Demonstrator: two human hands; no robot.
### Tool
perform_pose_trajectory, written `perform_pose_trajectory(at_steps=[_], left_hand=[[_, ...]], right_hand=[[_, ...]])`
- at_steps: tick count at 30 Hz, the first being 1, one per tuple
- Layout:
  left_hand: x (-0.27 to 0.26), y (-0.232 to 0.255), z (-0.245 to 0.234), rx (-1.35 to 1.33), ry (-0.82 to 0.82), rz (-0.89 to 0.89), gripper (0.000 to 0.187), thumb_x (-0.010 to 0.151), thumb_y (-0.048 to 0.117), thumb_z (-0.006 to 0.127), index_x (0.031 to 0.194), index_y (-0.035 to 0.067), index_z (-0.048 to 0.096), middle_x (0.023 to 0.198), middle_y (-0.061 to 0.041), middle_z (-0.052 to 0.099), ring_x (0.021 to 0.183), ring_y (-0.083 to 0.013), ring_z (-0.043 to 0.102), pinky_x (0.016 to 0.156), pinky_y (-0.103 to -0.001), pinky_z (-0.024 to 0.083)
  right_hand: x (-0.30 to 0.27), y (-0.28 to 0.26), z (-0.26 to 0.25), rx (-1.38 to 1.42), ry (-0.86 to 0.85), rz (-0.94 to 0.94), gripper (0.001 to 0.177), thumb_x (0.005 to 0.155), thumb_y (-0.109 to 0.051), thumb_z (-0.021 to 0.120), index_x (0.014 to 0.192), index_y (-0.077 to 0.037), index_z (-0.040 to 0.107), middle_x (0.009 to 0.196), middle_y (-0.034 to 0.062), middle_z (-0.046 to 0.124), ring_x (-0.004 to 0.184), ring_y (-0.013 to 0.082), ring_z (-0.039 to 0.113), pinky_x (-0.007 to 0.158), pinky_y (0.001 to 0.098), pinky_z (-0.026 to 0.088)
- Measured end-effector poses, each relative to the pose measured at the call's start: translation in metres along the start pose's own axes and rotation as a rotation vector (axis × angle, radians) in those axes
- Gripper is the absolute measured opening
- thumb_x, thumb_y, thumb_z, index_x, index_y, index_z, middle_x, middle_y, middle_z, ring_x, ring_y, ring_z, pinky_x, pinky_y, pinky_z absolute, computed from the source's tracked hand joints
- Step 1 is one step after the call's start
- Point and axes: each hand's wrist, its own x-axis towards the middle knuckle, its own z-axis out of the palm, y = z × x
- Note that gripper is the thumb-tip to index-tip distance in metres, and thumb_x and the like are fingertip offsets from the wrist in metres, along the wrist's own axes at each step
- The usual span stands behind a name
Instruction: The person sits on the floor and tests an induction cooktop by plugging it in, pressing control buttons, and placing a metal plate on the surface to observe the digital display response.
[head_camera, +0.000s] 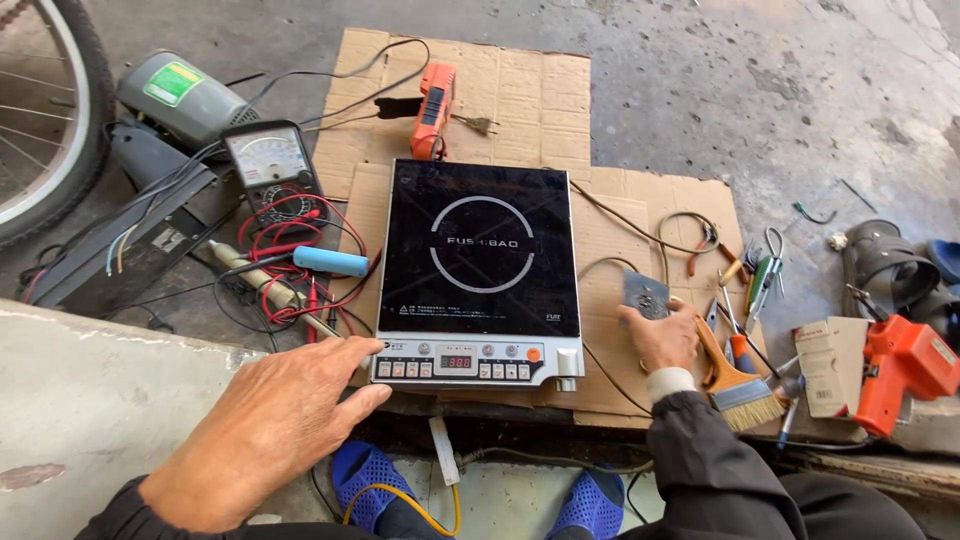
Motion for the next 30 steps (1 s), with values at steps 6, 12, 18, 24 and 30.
perform_pose_trajectory(at_steps=[6,12,18,24,30], left_hand=[[-0.002,0.004,-0.001,0.006,0.038,0.039,0.04,0.104,0.058,0.058,0.139,0.038,0.059,0.127,0.009,0.076,0.115,-0.0318,0.074,0.092,-0.058,0.058],[-0.003,0.003,-0.005,-0.02,0.019,0.038,0.046,0.105,0.057,0.061,0.146,0.036,0.055,0.137,0.008,0.072,0.12,-0.035,0.071,0.093,-0.062,0.057],[-0.006,-0.007,-0.006,-0.078,0.077,0.085,0.043,0.107,0.053,0.061,0.144,0.031,0.058,0.13,0.002,0.075,0.115,-0.0374,0.072,0.09,-0.061,0.057],[-0.004,-0.009,-0.004,-0.078,0.11,0.107,0.043,0.108,0.053,0.062,0.143,0.028,0.059,0.125,-0.002,0.075,0.111,-0.0377,0.073,0.087,-0.06,0.058],[-0.004,-0.011,-0.002,-0.085,0.137,0.132,0.041,0.107,0.051,0.063,0.139,0.026,0.062,0.122,-0.003,0.076,0.11,-0.0397,0.072,0.087,-0.061,0.057]], right_hand=[[-0.061,-0.081,-0.04,0.269,-0.175,-0.095,0.085,0.078,-0.039,0.089,0.147,-0.008,0.049,0.142,0.0209,0.068,0.123,0.0327,0.07,0.104,0.0458,0.055],[-0.07,-0.147,0.04,-0.071,-0.231,-0.687,0.087,0.079,-0.054,0.084,0.146,-0.006,0.055,0.124,0.0171,0.071,0.107,0.0323,0.069,0.088,0.045,0.057],[-0.06,-0.174,0.099,-0.25,-0.292,-0.783,0.085,0.078,-0.056,0.08,0.148,-0.014,0.052,0.135,0.0164,0.064,0.125,0.0397,0.058,0.103,0.0544,0.046],[-0.056,-0.174,0.111,-0.296,-0.272,-0.84,0.089,0.079,-0.056,0.08,0.152,-0.012,0.052,0.144,0.0179,0.064,0.13,0.0429,0.057,0.104,0.0575,0.046],[-0.061,-0.169,0.076,-0.262,-0.225,-0.909,0.103,0.085,-0.06,0.085,0.163,-0.005,0.046,0.159,0.0219,0.058,0.143,0.0439,0.054,0.114,0.0577,0.044]])
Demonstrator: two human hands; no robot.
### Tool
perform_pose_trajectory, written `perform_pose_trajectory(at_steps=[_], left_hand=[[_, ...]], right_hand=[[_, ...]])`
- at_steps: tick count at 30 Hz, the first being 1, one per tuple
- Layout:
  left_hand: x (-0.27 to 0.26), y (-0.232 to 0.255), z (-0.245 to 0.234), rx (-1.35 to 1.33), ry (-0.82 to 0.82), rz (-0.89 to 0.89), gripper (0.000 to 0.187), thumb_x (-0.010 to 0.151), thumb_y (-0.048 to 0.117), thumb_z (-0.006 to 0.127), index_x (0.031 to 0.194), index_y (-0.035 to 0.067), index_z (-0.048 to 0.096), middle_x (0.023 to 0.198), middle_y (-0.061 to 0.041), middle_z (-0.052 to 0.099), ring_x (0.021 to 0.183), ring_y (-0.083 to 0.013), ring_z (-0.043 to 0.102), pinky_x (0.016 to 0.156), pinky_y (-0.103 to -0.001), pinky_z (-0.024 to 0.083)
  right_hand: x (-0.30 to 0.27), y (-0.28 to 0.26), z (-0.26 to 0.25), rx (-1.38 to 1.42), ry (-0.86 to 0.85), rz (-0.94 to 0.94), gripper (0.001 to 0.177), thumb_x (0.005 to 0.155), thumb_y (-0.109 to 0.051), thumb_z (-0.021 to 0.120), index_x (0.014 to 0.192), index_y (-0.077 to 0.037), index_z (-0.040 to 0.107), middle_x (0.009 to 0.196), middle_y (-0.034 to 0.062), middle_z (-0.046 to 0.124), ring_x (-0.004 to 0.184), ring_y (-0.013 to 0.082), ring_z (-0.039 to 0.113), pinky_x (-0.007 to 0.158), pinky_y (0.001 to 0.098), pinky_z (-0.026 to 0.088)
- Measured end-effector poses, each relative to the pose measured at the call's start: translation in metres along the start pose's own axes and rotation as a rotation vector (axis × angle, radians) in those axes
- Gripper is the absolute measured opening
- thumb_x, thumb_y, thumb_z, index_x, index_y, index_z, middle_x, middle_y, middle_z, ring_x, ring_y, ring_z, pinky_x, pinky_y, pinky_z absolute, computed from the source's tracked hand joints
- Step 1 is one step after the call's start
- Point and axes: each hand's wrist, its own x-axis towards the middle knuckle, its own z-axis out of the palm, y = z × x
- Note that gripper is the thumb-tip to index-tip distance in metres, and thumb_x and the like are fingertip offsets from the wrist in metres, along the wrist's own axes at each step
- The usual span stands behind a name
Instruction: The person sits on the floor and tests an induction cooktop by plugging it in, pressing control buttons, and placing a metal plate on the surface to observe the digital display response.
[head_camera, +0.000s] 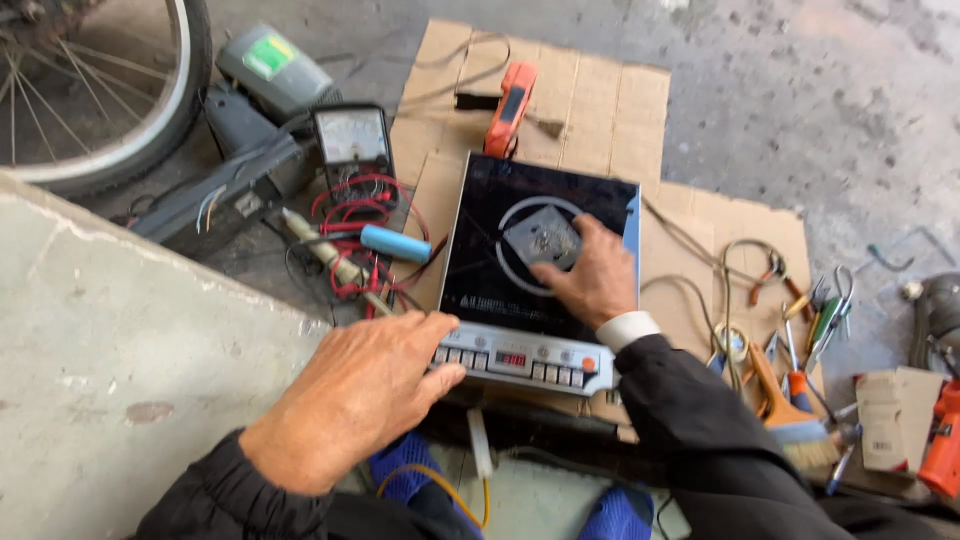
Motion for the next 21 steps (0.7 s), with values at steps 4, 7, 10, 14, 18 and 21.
perform_pose_trajectory(at_steps=[4,7,10,14,18,21], left_hand=[[0.0,-0.003,0.001,0.024,-0.003,0.012,0.04,0.106,0.05,0.063,0.137,0.023,0.06,0.121,-0.006,0.075,0.109,-0.0446,0.072,0.082,-0.066,0.055],[0.0,-0.001,-0.011,-0.006,-0.051,-0.031,0.045,0.107,0.051,0.062,0.144,0.026,0.06,0.127,-0.007,0.077,0.113,-0.0446,0.072,0.09,-0.064,0.055],[-0.002,0.003,-0.021,0.014,-0.113,-0.101,0.033,0.108,0.053,0.058,0.129,0.028,0.062,0.123,-0.002,0.076,0.114,-0.041,0.071,0.087,-0.063,0.054],[0.002,-0.003,-0.011,0.012,-0.087,-0.09,0.044,0.105,0.052,0.06,0.143,0.03,0.062,0.13,-0.001,0.077,0.118,-0.0423,0.071,0.091,-0.063,0.056],[0.002,-0.004,-0.008,0.008,-0.123,-0.091,0.046,0.104,0.049,0.059,0.145,0.028,0.062,0.129,-0.004,0.078,0.12,-0.0418,0.071,0.092,-0.06,0.054],[0.006,-0.008,-0.006,-0.012,-0.129,-0.101,0.051,0.104,0.051,0.059,0.148,0.026,0.062,0.134,-0.004,0.078,0.124,-0.0394,0.07,0.096,-0.058,0.053]], right_hand=[[-0.051,0.001,-0.083,0.149,0.29,-0.179,0.087,0.094,-0.041,0.09,0.156,0.009,0.054,0.15,0.0304,0.066,0.139,0.0436,0.062,0.119,0.0525,0.047],[-0.093,-0.005,-0.173,0.218,0.318,-0.2,0.067,0.103,-0.013,0.086,0.153,0.013,0.05,0.143,0.0297,0.06,0.134,0.0416,0.06,0.117,0.0496,0.048],[-0.127,-0.004,-0.226,0.126,0.253,0.052,0.055,0.11,-0.019,0.08,0.157,0.002,0.059,0.154,0.0191,0.07,0.14,0.0407,0.062,0.111,0.0533,0.047],[-0.119,0.06,-0.214,0.12,0.216,0.178,0.05,0.112,-0.027,0.078,0.152,0.0,0.067,0.153,0.0162,0.07,0.135,0.0412,0.064,0.1,0.0553,0.049],[-0.107,0.074,-0.205,0.038,-0.265,0.472,0.052,0.101,-0.045,0.072,0.138,-0.009,0.078,0.135,0.0095,0.08,0.115,0.0293,0.071,0.103,0.0446,0.05],[-0.103,0.07,-0.21,0.066,-0.33,0.513,0.045,0.101,-0.042,0.074,0.131,-0.01,0.083,0.121,0.0088,0.083,0.11,0.0246,0.069,0.099,0.0397,0.047]])
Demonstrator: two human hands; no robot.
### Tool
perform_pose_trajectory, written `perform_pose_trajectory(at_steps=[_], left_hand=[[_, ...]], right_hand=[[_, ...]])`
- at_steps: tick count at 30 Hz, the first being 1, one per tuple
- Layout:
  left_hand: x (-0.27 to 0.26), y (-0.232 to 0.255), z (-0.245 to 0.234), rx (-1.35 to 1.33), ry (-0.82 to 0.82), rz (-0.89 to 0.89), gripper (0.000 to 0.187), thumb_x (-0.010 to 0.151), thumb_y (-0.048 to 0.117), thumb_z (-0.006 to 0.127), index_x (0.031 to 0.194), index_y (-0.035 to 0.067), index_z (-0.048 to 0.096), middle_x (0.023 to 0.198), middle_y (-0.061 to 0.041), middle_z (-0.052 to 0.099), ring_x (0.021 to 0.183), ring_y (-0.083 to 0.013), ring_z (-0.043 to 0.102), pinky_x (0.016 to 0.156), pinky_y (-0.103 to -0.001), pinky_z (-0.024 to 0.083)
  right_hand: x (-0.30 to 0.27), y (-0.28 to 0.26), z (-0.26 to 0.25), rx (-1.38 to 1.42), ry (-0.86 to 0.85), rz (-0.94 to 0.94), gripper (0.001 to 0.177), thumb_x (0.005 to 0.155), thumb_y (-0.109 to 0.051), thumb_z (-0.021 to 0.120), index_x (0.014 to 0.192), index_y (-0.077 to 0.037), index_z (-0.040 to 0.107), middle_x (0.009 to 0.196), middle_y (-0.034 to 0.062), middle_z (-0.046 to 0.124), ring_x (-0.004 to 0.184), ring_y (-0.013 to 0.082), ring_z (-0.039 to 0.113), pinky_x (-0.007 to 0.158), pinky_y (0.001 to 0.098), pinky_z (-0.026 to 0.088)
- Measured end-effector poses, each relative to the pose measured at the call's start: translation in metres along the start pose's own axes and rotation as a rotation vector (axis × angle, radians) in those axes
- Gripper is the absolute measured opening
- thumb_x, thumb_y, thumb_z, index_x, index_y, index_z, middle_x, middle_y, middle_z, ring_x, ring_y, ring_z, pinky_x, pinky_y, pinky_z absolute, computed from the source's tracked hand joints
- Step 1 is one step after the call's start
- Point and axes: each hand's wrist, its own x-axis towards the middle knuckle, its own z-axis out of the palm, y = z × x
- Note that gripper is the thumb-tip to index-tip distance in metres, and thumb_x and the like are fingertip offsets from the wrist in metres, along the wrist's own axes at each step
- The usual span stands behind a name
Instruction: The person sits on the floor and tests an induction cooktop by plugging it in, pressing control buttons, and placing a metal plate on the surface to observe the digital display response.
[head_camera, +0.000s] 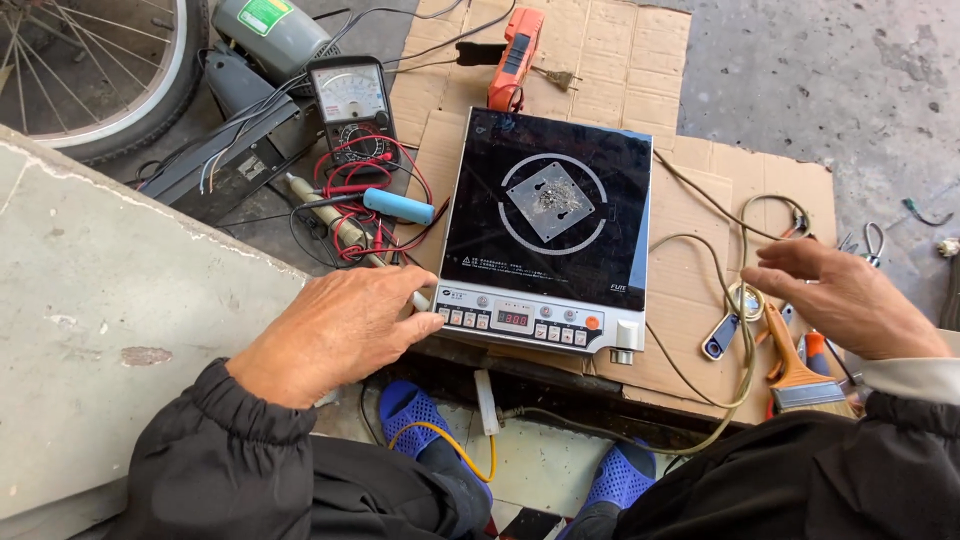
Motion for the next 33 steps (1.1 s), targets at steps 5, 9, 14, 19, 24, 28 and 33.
perform_pose_trajectory(at_steps=[5,9,14,19,24,28,33], left_hand=[[0.001,-0.005,0.002,0.029,0.013,0.002,0.052,0.103,0.056,0.06,0.146,0.027,0.062,0.131,-0.009,0.078,0.121,-0.0424,0.07,0.093,-0.059,0.053],[0.001,0.001,-0.005,0.023,-0.043,-0.065,0.049,0.102,0.055,0.059,0.145,0.031,0.063,0.124,-0.001,0.08,0.119,-0.036,0.07,0.095,-0.054,0.053],[-0.002,0.008,-0.015,0.005,-0.085,-0.117,0.047,0.101,0.053,0.057,0.143,0.033,0.063,0.109,0.001,0.084,0.113,-0.0327,0.072,0.094,-0.051,0.052],[0.0,0.006,-0.014,0.014,-0.091,-0.122,0.045,0.101,0.053,0.057,0.142,0.034,0.064,0.112,-0.001,0.084,0.115,-0.0348,0.072,0.097,-0.052,0.051],[0.002,0.003,-0.011,0.018,-0.072,-0.104,0.045,0.1,0.053,0.057,0.14,0.034,0.065,0.119,-0.001,0.082,0.116,-0.0347,0.073,0.097,-0.053,0.052],[0.004,0.001,-0.01,0.02,-0.057,-0.095,0.047,0.1,0.052,0.058,0.142,0.034,0.065,0.109,-0.002,0.085,0.114,-0.0355,0.074,0.097,-0.053,0.052],[0.003,0.001,-0.01,0.018,-0.052,-0.104,0.048,0.099,0.053,0.059,0.143,0.034,0.065,0.121,-0.001,0.083,0.117,-0.0358,0.073,0.098,-0.052,0.052]], right_hand=[[-0.013,-0.014,0.002,0.06,-0.013,-0.011,0.045,0.103,-0.038,0.073,0.135,-0.009,0.081,0.126,0.0091,0.083,0.12,0.0227,0.074,0.108,0.0385,0.048],[-0.01,-0.008,0.002,-0.065,-0.039,-0.027,0.048,0.102,-0.048,0.068,0.134,-0.015,0.083,0.132,0.0038,0.081,0.12,0.0254,0.075,0.109,0.0405,0.048],[-0.01,-0.008,0.002,-0.044,-0.026,0.013,0.05,0.102,-0.049,0.068,0.137,-0.015,0.08,0.13,0.0049,0.082,0.12,0.0244,0.073,0.105,0.0412,0.048],[-0.004,0.0,0.004,-0.065,-0.013,-0.021,0.046,0.102,-0.048,0.068,0.132,-0.016,0.083,0.122,0.0044,0.083,0.113,0.024,0.073,0.103,0.0398,0.048],[-0.005,-0.003,0.003,-0.071,-0.018,-0.006,0.047,0.103,-0.049,0.068,0.133,-0.016,0.082,0.123,0.005,0.082,0.114,0.0246,0.073,0.103,0.0404,0.048],[-0.002,0.002,0.004,-0.082,-0.016,-0.033,0.047,0.102,-0.049,0.068,0.131,-0.016,0.083,0.124,0.0035,0.083,0.116,0.023,0.074,0.107,0.039,0.048],[-0.01,-0.007,0.001,-0.053,-0.02,0.004,0.05,0.102,-0.049,0.068,0.136,-0.016,0.081,0.128,0.0041,0.083,0.121,0.0234,0.075,0.108,0.0398,0.049]])
